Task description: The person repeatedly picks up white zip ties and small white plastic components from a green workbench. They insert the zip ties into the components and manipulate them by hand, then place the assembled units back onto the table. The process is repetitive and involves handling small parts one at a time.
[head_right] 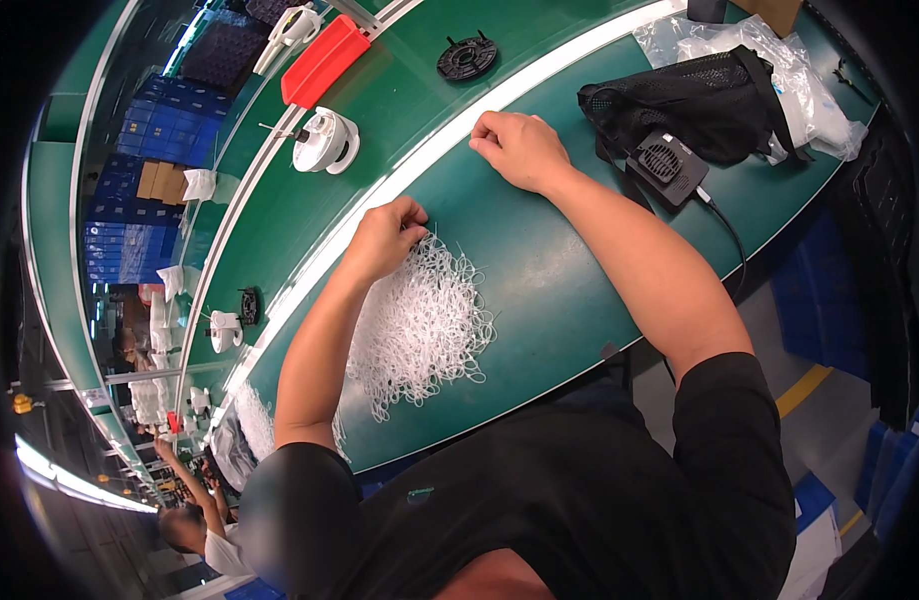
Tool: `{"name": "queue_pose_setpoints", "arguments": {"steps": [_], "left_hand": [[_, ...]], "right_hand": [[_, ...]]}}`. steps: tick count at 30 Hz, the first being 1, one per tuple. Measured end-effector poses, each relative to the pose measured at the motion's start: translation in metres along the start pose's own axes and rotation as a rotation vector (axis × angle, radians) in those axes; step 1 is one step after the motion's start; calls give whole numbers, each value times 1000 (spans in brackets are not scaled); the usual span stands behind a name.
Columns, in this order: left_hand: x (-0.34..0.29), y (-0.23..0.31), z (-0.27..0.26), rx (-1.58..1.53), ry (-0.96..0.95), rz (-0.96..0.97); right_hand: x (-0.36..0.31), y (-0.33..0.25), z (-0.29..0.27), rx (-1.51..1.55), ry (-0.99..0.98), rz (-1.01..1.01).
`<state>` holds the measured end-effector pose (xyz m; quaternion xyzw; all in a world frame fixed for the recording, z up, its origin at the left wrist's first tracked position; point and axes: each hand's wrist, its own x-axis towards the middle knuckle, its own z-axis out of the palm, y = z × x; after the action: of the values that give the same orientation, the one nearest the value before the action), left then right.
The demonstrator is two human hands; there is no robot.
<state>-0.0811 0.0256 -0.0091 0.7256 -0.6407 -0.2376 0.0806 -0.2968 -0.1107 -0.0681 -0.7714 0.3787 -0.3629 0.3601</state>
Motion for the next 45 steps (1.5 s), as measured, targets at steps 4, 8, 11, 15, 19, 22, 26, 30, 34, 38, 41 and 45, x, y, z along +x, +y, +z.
{"name": "queue_pose_setpoints", "arguments": {"steps": [4,8,11,15,19,22,26,30,34,38,41,45], "left_hand": [[-2,-2,4,16,79,65],[-1,-1,-3,-99,179,78],[0,-6,-9,-238,132,14],[-6,-2,-17,-331,103,-20],[-11,-14,-15,-586,144,23],[-20,-27,-20,-646,167,42],[-42,-48,-32,-693,258,16],[-66,-68,-44,-714,416,-54],[-107,-119,-67,-865,643,-179],[-151,-222,-87,-1081,1052,-448],[-184,-318,-100,-1264,1322,-606],[-208,-404,-112,-1414,1493,-775]], "right_hand": [[-1,-1,0,3,0,1],[0,3,2,5,17,-42],[0,3,1,11,6,-31],[-1,-4,-6,-4,-48,33],[-2,-7,-8,-13,-68,40],[-1,-6,-6,2,-79,45],[4,2,2,29,-68,-44],[2,12,0,84,-80,-57],[2,9,2,72,-88,-42],[0,1,4,63,-100,-36],[0,-1,6,22,-85,-56],[0,-4,7,6,-57,-43]]}}
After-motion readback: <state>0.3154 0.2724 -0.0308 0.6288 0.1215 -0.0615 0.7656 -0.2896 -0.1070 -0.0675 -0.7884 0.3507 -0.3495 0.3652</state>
